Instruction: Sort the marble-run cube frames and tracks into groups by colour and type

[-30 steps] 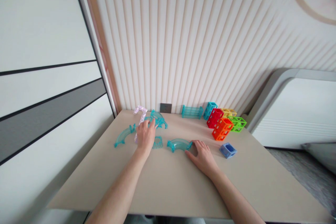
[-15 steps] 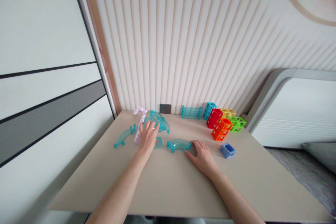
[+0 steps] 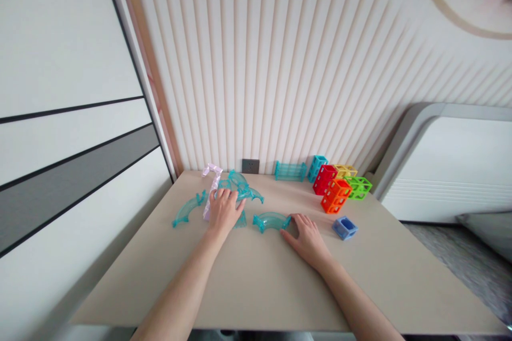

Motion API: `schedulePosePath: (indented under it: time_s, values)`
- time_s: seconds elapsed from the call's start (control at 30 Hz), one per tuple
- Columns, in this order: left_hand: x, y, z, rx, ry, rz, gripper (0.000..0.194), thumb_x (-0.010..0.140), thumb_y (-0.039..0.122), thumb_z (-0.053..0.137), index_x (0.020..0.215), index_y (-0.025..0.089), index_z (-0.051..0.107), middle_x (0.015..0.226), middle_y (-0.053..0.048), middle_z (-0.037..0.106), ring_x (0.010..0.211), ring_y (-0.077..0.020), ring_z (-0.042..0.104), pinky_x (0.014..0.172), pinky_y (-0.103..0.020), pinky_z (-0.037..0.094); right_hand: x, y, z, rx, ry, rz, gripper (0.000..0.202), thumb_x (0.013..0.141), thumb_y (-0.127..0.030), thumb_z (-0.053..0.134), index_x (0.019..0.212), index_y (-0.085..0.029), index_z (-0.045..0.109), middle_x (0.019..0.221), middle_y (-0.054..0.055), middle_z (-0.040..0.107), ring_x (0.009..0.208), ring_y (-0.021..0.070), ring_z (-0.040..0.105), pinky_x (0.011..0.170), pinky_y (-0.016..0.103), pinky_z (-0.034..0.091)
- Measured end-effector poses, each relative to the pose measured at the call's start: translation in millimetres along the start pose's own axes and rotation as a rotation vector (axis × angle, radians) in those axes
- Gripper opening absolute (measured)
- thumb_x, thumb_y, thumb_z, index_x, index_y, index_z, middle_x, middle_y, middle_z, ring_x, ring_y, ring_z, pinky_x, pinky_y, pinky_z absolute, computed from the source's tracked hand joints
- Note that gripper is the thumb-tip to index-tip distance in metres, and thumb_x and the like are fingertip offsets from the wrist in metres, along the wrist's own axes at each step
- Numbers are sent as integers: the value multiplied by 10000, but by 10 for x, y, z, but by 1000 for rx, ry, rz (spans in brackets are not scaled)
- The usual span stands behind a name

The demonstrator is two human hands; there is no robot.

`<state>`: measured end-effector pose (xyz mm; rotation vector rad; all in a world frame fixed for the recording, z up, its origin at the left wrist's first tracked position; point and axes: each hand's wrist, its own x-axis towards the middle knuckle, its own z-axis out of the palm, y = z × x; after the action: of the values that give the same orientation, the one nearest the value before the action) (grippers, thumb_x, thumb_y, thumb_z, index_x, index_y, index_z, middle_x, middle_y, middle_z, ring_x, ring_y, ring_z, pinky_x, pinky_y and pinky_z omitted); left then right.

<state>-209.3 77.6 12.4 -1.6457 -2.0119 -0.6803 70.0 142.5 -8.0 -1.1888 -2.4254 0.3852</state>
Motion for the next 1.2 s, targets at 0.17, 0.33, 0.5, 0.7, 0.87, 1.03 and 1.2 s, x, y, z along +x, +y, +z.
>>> schedulePosePath:
  time_s: [0.17,0.33,0.5,0.7,0.87,1.03,1.2]
  values:
    - [5,19,52,11,-22,-98,295,897,433,612,1007,169,683,822,-125,737,894,-337,676,912,-465,425,1,6,3,8,25,-9,398,893,-458,650,1189,-192,630,1187,141,684,1137,331,616,1000,493,460]
    - [5,2,51,32,-93,-154,341,957,446,556,1083,143,650,837,-131,761,831,-316,718,822,-401,450,0,14,22,1,25,-3,409,897,-454,646,1219,-203,640,1204,141,688,1153,330,620,1013,495,463]
    - [8,-14,6,64,-162,-146,310,1007,432,488,997,167,649,870,-123,756,865,-299,722,770,-356,461,-7,53,28,88,82,11,528,898,-486,646,1340,-203,583,1258,141,677,1193,333,615,1032,513,467]
    - [20,-15,28,72,-188,-168,345,1016,460,457,973,173,644,875,-118,746,823,-293,720,687,-342,461,260,-190,-226,250,290,-133,324,1006,-404,487,1191,-230,688,1226,119,683,1173,271,628,1020,432,492]
    - [14,-3,36,36,-190,-157,337,1024,449,439,988,182,641,898,-118,743,854,-286,719,708,-340,465,803,-663,-197,122,-28,-185,344,977,-323,536,1277,-241,683,1292,96,674,1156,246,653,1017,369,481]
    - [0,14,17,-14,-166,-142,289,1017,418,469,960,192,639,890,-115,742,846,-277,716,705,-333,475,1232,-806,153,54,-160,-116,274,895,-229,639,1140,-220,761,1111,93,764,988,240,721,888,308,523]
    - [14,19,6,-37,-140,-171,305,1016,435,454,967,192,630,887,-121,737,828,-277,716,697,-332,490,1373,-666,306,8,-196,-74,288,812,-132,703,1068,-233,789,1112,88,770,995,246,724,903,312,519]
